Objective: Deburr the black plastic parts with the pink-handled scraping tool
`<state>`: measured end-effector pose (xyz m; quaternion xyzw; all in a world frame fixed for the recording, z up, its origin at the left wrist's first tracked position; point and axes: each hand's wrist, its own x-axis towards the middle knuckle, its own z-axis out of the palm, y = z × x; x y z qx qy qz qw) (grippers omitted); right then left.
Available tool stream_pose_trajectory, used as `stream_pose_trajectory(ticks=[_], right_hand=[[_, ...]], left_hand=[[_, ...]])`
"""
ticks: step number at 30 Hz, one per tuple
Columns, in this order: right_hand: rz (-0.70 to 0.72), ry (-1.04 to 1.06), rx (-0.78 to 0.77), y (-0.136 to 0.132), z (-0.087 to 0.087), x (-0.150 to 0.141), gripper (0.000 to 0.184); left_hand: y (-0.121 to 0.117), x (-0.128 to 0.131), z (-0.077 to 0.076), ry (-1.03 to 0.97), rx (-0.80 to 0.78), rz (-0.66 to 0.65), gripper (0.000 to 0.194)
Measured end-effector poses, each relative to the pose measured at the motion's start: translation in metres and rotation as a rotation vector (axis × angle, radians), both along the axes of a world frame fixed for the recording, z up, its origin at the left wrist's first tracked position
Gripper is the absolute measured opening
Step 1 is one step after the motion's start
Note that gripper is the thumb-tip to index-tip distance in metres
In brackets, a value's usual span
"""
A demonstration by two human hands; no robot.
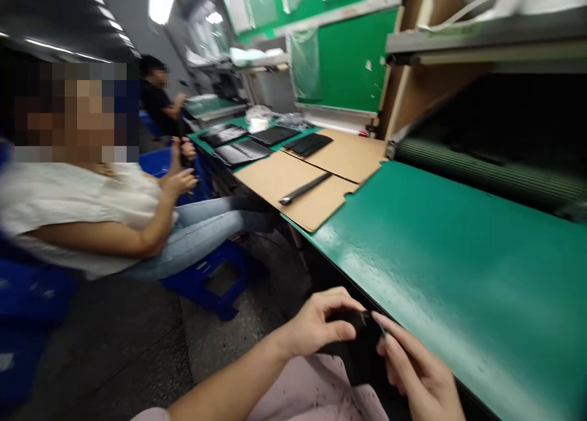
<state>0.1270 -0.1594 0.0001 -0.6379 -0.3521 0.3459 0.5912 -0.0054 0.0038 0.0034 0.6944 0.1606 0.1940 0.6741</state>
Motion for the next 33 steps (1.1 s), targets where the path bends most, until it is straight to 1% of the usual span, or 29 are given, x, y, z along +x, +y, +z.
stream_pose_trajectory(ticks=[3, 6, 12, 15, 18, 22, 26, 28, 33], right_hand=[[0.008, 0.083, -0.038, 0.003, 0.003, 0.005, 0.035], [0.015, 0.121, -0.041, 0.003, 0.007, 0.008, 0.034], [0.139, 0.140, -0.008, 0.004, 0.006, 0.014, 0.036], [0.143, 0.173, -0.008, 0.006, 0.006, 0.016, 0.034], [0.118, 0.166, -0.008, 0.006, 0.005, 0.014, 0.032], [0.066, 0.118, 0.002, 0.004, 0.003, 0.008, 0.034], [0.037, 0.067, 0.036, 0.006, 0.004, 0.003, 0.033], [0.036, 0.032, 0.066, 0.008, 0.005, 0.001, 0.032], [0.014, -0.046, 0.125, 0.016, 0.003, -0.002, 0.031]], left_hand=[[0.006, 0.003, -0.004, 0.015, -0.072, -0.082, 0.040], [0.006, 0.006, -0.007, 0.011, -0.094, -0.137, 0.039], [0.006, 0.014, -0.005, -0.019, -0.132, -0.146, 0.036], [0.006, 0.016, -0.003, -0.008, -0.123, -0.154, 0.035], [0.006, 0.016, -0.002, -0.010, -0.083, -0.155, 0.036], [0.003, 0.015, -0.004, -0.041, -0.014, -0.104, 0.034], [-0.001, 0.015, -0.007, -0.099, 0.078, 0.021, 0.033], [-0.002, 0.014, -0.007, -0.116, 0.127, 0.064, 0.033], [-0.002, 0.013, -0.004, -0.117, 0.152, 0.104, 0.033]])
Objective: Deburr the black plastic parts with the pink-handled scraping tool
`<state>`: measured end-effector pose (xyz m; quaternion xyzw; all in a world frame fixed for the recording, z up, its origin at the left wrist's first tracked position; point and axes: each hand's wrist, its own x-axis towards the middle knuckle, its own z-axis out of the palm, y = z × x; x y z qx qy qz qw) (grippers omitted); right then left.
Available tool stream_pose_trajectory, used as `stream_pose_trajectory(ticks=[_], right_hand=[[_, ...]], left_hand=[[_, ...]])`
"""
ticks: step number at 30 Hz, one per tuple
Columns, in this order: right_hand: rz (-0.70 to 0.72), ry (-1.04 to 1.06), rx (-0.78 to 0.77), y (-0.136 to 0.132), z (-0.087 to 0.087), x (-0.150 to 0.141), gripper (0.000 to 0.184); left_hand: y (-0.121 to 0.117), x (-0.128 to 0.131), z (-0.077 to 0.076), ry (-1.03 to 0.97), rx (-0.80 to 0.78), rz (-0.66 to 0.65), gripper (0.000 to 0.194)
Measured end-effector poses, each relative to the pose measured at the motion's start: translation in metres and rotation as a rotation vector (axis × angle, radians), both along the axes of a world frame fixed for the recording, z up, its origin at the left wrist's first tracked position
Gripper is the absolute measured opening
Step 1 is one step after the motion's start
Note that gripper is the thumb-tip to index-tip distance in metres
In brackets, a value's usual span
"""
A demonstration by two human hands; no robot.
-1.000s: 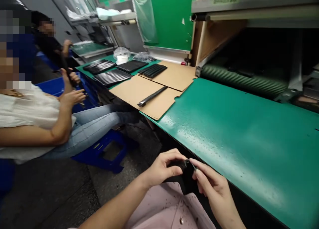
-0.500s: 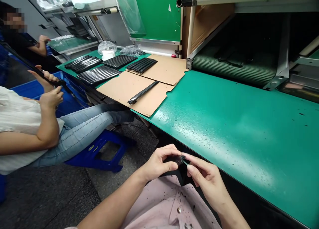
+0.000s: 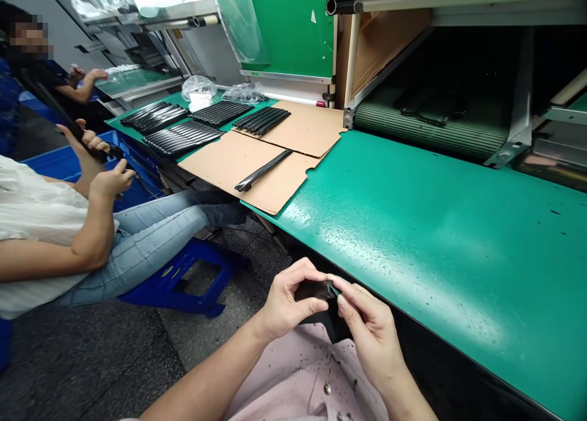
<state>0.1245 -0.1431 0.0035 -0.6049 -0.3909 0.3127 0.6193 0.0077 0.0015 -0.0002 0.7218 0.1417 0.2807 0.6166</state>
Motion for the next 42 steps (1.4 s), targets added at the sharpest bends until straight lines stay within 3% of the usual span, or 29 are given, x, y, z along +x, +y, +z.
stream_pose_trajectory(ticks=[3, 7, 13, 21, 24, 28, 32, 34, 38, 42], right_hand=[[-0.068, -0.035, -0.012, 0.009, -0.004, -0.002, 0.032], [-0.160, -0.019, -0.074, 0.015, -0.004, -0.002, 0.031], [-0.060, 0.190, -0.170, 0.005, 0.006, -0.008, 0.039], [0.036, 0.405, -0.159, 0.008, 0.002, -0.011, 0.049], [0.046, 0.399, -0.160, 0.005, 0.001, -0.011, 0.045], [-0.022, 0.201, -0.138, 0.003, 0.001, -0.008, 0.036], [-0.134, 0.010, -0.141, 0.007, 0.000, 0.003, 0.034], [-0.199, -0.015, -0.138, 0.009, 0.002, 0.009, 0.035], [-0.231, -0.065, -0.074, 0.012, 0.024, 0.015, 0.039], [-0.337, -0.365, -0.012, 0.017, 0.049, 0.022, 0.025]], left_hand=[[-0.001, 0.000, 0.002, 0.000, 0.050, 0.057, 0.029], [-0.006, 0.001, 0.004, -0.011, 0.282, 0.193, 0.031], [-0.003, 0.004, 0.001, -0.053, 0.647, 0.474, 0.037], [-0.001, 0.002, 0.001, -0.068, 0.857, 0.518, 0.036], [-0.001, 0.002, 0.002, -0.064, 0.856, 0.484, 0.037], [-0.001, 0.000, 0.007, -0.062, 0.722, 0.370, 0.041], [-0.002, -0.005, 0.023, -0.045, 0.488, 0.231, 0.040], [0.002, -0.005, 0.034, -0.031, 0.454, 0.157, 0.040], [0.022, 0.011, 0.061, 0.016, 0.643, 0.010, 0.034], [0.040, 0.051, 0.080, -0.036, 0.887, -0.153, 0.030]])
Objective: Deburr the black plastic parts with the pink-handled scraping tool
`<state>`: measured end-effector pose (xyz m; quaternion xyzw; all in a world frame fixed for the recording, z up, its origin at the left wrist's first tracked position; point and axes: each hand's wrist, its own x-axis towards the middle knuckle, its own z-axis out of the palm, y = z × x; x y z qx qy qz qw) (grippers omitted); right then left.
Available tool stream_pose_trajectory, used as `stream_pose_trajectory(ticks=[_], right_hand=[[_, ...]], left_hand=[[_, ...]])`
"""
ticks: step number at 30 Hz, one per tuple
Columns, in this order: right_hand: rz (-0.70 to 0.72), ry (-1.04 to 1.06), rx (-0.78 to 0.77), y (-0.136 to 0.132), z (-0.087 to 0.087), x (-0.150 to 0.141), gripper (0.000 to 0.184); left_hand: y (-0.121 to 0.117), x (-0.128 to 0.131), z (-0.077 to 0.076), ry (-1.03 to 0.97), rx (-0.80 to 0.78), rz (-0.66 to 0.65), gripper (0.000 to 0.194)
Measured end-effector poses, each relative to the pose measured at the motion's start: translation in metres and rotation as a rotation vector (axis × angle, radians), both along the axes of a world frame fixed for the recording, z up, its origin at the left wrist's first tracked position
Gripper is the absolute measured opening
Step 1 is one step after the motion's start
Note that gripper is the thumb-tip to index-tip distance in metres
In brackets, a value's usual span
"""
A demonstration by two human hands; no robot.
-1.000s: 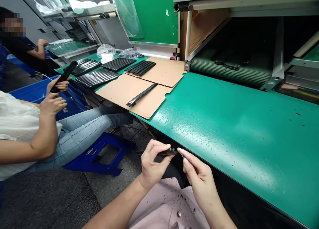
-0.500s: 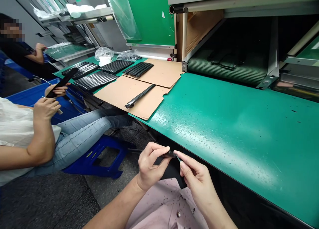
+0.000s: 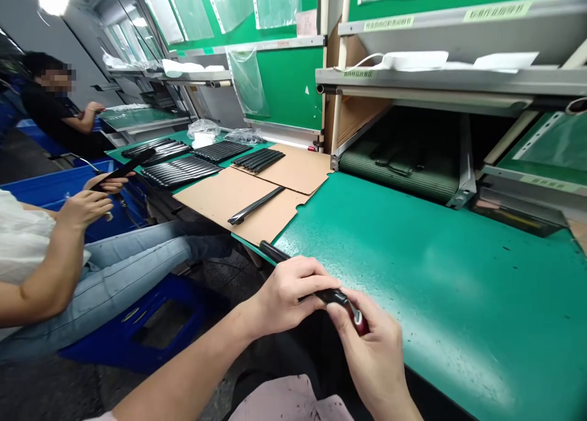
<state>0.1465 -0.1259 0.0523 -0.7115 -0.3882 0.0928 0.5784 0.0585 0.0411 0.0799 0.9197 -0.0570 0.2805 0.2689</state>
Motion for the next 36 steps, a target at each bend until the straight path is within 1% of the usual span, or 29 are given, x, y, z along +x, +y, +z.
stream_pose_trajectory(ticks=[1, 3, 5, 6, 7, 8, 9, 10, 11, 12, 13, 14, 15, 16, 18, 19, 22, 24, 27, 31, 33, 36], right_hand=[[-0.060, -0.119, 0.023, 0.002, 0.003, 0.004, 0.020], [-0.204, -0.348, 0.074, 0.005, 0.006, 0.015, 0.019], [-0.336, -0.513, 0.091, 0.006, 0.005, 0.027, 0.017], [-0.382, -0.572, 0.081, 0.005, 0.004, 0.031, 0.016], [-0.408, -0.624, 0.064, 0.003, 0.001, 0.035, 0.015], [-0.415, -0.672, 0.048, 0.000, -0.001, 0.037, 0.013], [-0.400, -0.716, 0.035, -0.003, -0.004, 0.037, 0.010], [-0.368, -0.756, 0.029, -0.005, -0.007, 0.036, 0.005], [-0.319, -0.789, 0.033, -0.007, -0.010, 0.033, 0.002], [-0.256, -0.813, 0.045, -0.008, -0.014, 0.029, 0.009], [-0.186, -0.824, 0.056, -0.008, -0.017, 0.025, 0.017], [-0.107, -0.825, 0.065, -0.008, -0.021, 0.022, 0.023], [-0.025, -0.811, 0.063, -0.006, -0.024, 0.019, 0.027], [0.054, -0.775, 0.053, -0.004, -0.028, 0.017, 0.029], [0.157, -0.635, 0.031, 0.000, -0.033, 0.019, 0.027], [0.172, -0.543, 0.029, 0.002, -0.035, 0.023, 0.024], [0.097, -0.294, 0.060, 0.004, -0.038, 0.039, 0.017], [0.053, -0.226, 0.088, 0.003, -0.040, 0.049, 0.014], [0.096, -0.273, 0.074, 0.000, -0.045, 0.054, 0.016], [0.175, -0.427, -0.095, -0.004, -0.048, 0.043, 0.024], [0.183, -0.513, -0.160, -0.004, -0.045, 0.035, 0.032], [0.174, -0.662, -0.199, 0.000, -0.035, 0.026, 0.049]], left_hand=[[0.001, 0.012, 0.002, -0.024, 0.024, -0.017, 0.029], [-0.001, 0.032, 0.000, -0.093, 0.013, 0.021, 0.026], [-0.009, 0.046, -0.010, -0.154, -0.093, 0.138, 0.032], [-0.015, 0.050, -0.018, -0.173, -0.188, 0.219, 0.036], [-0.022, 0.051, -0.026, -0.183, -0.315, 0.301, 0.039], [-0.029, 0.050, -0.035, -0.183, -0.480, 0.370, 0.039], [-0.036, 0.049, -0.043, -0.172, -0.683, 0.419, 0.037], [-0.041, 0.047, -0.050, -0.153, -0.917, 0.435, 0.035], [-0.046, 0.046, -0.054, -0.131, -1.168, 0.417, 0.034], [-0.048, 0.046, -0.055, -0.114, -1.408, 0.380, 0.035], [-0.048, 0.048, -0.054, -0.102, -1.609, 0.343, 0.036], [-0.046, 0.050, -0.051, -0.103, -1.758, 0.319, 0.036], [-0.043, 0.054, -0.047, -0.122, -1.850, 0.312, 0.035], [-0.037, 0.058, -0.042, -0.154, -1.896, 0.315, 0.034], [-0.025, 0.066, -0.032, -0.217, -1.898, 0.311, 0.033], [-0.020, 0.069, -0.028, -0.243, -1.875, 0.295, 0.034], [-0.008, 0.071, -0.019, -0.267, -1.772, 0.266, 0.034], [-0.005, 0.071, -0.016, -0.256, -1.717, 0.266, 0.033], [-0.005, 0.069, -0.016, -0.217, -1.663, 0.282, 0.029], [-0.011, 0.067, -0.021, -0.145, -1.590, 0.321, 0.028], [-0.015, 0.066, -0.024, -0.105, -1.572, 0.323, 0.029], [-0.022, 0.063, -0.026, -0.058, -1.558, 0.300, 0.030]])
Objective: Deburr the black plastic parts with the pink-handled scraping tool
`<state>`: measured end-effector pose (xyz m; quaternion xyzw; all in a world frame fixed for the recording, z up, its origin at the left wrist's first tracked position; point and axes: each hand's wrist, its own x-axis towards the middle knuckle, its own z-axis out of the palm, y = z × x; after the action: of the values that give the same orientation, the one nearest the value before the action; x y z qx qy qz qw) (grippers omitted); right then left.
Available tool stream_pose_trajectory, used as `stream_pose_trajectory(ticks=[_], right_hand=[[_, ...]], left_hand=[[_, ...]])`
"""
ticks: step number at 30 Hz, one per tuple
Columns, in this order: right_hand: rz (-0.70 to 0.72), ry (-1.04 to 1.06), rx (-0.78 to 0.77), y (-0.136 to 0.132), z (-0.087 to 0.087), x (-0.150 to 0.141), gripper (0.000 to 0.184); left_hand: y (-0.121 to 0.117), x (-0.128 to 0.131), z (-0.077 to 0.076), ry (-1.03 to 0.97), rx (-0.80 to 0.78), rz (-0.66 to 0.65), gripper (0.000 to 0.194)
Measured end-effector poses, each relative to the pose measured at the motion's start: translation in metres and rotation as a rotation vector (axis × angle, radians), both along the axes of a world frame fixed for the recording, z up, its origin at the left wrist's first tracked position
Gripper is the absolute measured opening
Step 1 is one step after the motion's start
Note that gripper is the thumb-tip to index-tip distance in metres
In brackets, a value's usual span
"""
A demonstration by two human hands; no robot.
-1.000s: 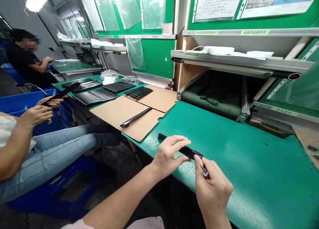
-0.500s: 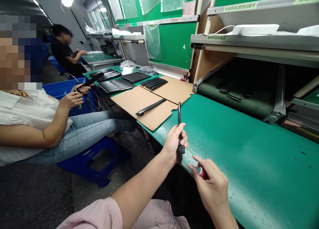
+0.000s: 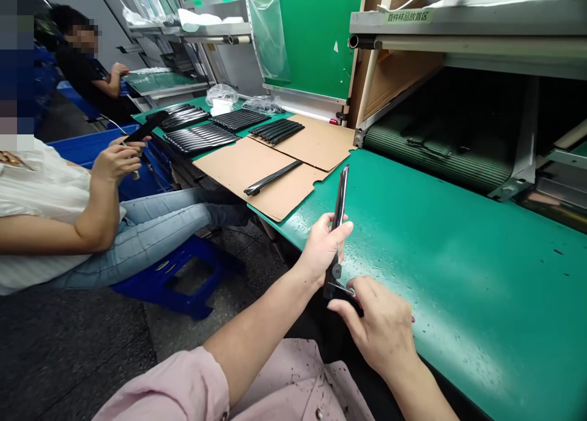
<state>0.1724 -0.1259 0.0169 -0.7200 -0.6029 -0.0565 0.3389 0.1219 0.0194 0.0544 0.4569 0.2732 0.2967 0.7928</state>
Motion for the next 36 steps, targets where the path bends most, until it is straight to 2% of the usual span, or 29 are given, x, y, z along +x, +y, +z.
stream_pose_trajectory(ticks=[2, 5, 12, 17, 24, 29, 33, 36], right_hand=[[-0.009, -0.076, -0.009, 0.003, 0.005, -0.002, 0.058], [-0.005, -0.127, -0.017, 0.005, 0.009, -0.003, 0.062], [-0.016, -0.098, 0.094, 0.002, 0.005, -0.012, 0.059], [-0.056, -0.021, 0.098, 0.003, 0.002, -0.017, 0.059], [0.014, -0.064, 0.120, -0.002, -0.005, -0.020, 0.055], [-0.002, 0.023, 0.124, -0.003, -0.002, -0.014, 0.055], [-0.009, 0.034, 0.036, 0.002, 0.002, -0.006, 0.063], [0.018, 0.025, 0.030, 0.003, 0.001, -0.007, 0.064]], left_hand=[[-0.004, -0.001, 0.001, 0.001, 0.000, -0.033, 0.030], [-0.008, -0.003, 0.004, -0.002, -0.017, -0.059, 0.029], [-0.013, -0.006, 0.008, -0.047, -0.147, -0.003, 0.025], [-0.014, -0.008, 0.010, -0.053, -0.181, 0.033, 0.024], [-0.009, -0.010, 0.009, -0.093, -0.246, 0.082, 0.013], [-0.004, -0.015, 0.009, -0.195, -0.355, 0.043, 0.024], [-0.007, -0.018, 0.009, -0.202, -0.360, -0.010, 0.018], [-0.010, -0.020, 0.009, -0.235, -0.398, -0.051, 0.013]])
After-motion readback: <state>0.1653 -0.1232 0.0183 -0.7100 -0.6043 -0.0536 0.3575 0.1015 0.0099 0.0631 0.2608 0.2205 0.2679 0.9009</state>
